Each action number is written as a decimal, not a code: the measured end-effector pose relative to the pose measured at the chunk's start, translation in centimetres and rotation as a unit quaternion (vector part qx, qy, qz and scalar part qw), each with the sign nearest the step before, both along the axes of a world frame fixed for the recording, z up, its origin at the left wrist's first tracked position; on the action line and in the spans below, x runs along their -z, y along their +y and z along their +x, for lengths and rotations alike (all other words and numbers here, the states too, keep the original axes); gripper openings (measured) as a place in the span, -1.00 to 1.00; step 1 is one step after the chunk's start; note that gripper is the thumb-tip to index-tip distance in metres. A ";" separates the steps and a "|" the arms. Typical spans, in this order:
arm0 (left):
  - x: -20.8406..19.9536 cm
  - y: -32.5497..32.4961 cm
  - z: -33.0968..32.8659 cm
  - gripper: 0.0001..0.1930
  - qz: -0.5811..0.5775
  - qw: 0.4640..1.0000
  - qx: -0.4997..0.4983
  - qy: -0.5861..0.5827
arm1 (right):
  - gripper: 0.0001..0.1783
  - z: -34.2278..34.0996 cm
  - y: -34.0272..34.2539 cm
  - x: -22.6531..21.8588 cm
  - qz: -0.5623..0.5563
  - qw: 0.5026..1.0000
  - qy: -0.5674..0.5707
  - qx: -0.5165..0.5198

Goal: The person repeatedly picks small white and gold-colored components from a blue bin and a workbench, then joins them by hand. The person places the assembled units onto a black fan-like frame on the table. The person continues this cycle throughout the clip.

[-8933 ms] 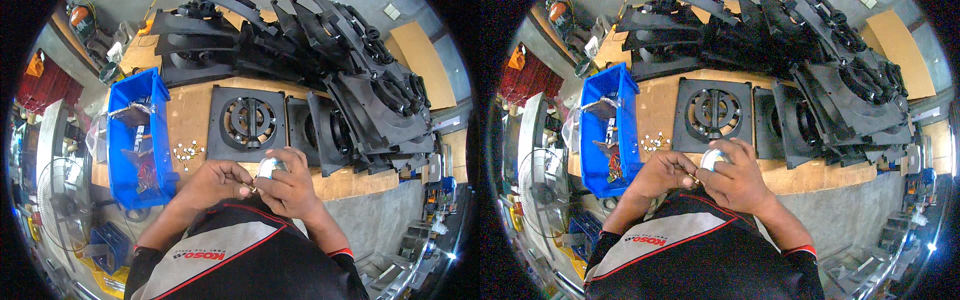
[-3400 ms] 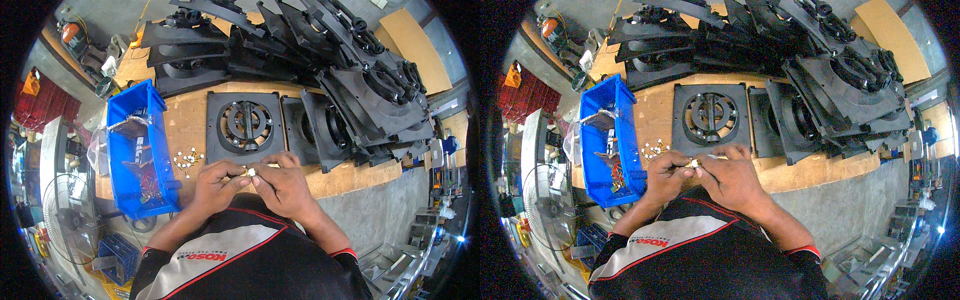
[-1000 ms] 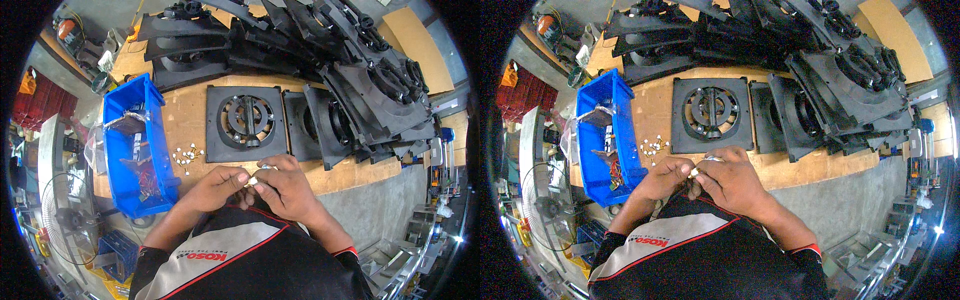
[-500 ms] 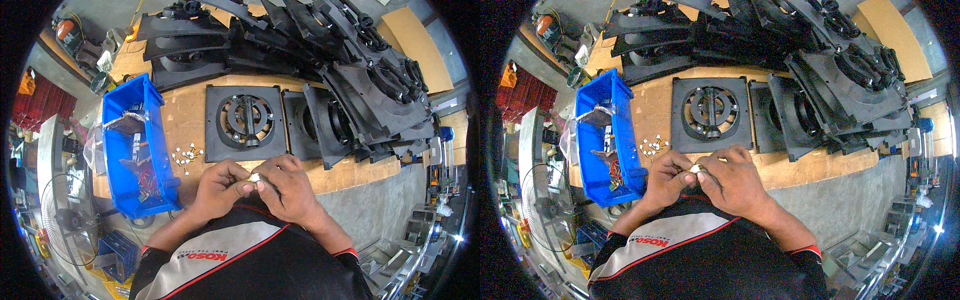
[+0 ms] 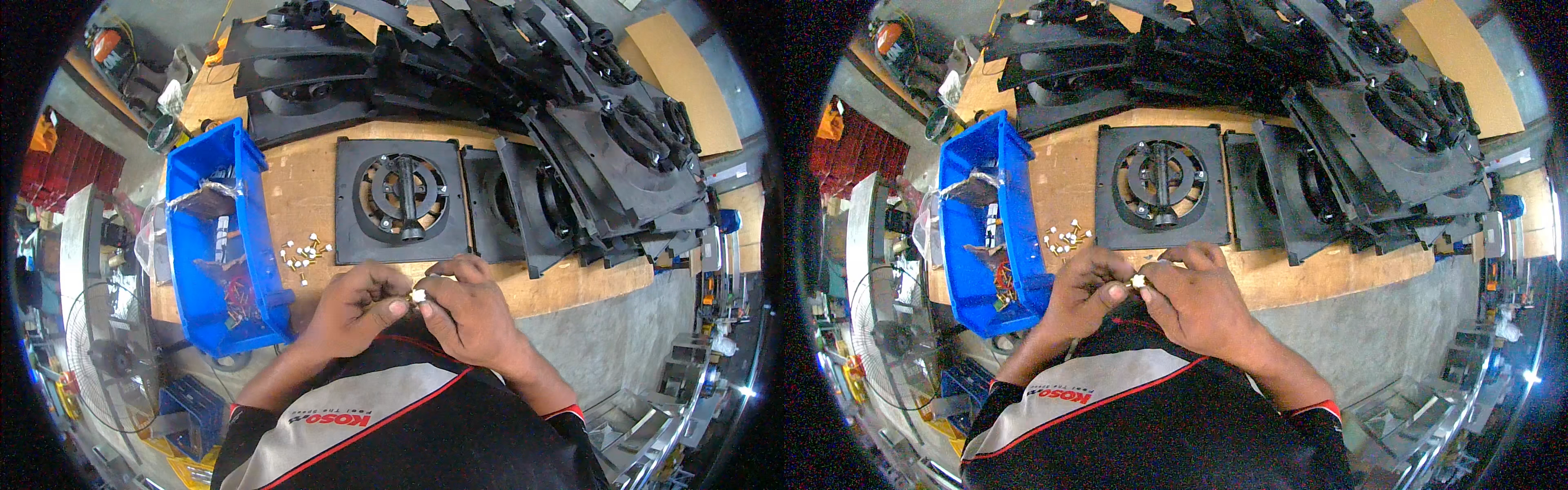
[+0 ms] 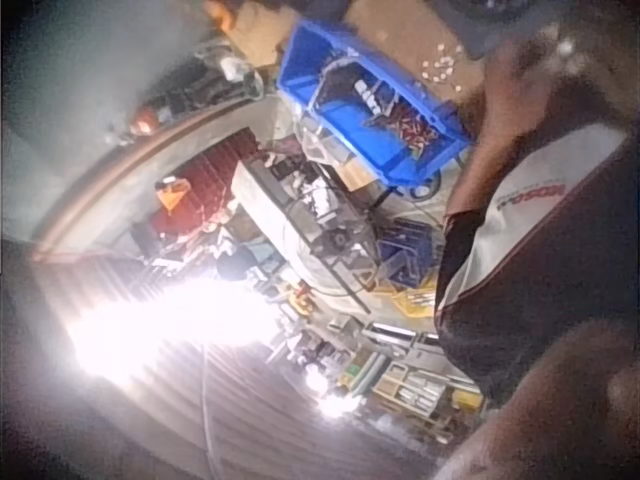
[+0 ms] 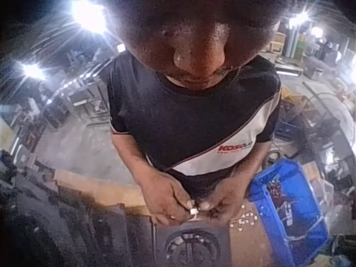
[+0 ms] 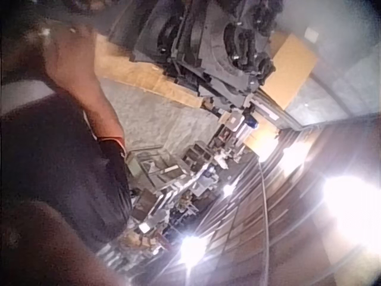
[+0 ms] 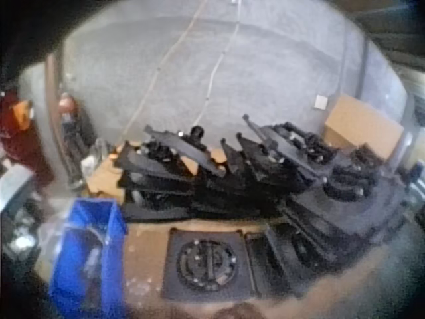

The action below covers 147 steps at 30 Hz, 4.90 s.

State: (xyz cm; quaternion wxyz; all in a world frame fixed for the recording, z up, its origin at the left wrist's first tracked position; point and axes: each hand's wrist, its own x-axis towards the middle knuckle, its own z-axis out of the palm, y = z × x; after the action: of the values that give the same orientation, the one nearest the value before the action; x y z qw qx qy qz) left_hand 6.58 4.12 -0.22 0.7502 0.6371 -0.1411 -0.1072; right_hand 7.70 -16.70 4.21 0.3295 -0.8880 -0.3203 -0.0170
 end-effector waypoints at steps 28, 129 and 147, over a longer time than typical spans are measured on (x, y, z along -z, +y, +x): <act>-0.3 1.1 0.4 -0.57 -0.122 0.985 0.113 0.050 | -0.70 0.8 -0.5 0.0 -0.068 0.992 -0.094 -0.050; 13.7 14.7 -7.2 -0.74 0.632 0.597 -0.440 0.226 | -0.73 4.6 -10.1 16.5 -0.025 0.927 0.297 -0.228; 16.5 17.3 -11.7 -0.77 0.225 0.749 -0.598 0.177 | -0.70 4.1 -8.7 15.5 -0.042 0.918 0.286 -0.272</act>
State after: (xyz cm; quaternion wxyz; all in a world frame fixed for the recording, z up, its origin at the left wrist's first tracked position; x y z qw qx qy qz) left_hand -5.13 21.46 -16.68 0.5076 0.7109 0.4322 0.2242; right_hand 11.76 -25.40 -11.30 0.3616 -0.7465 -0.4423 0.3412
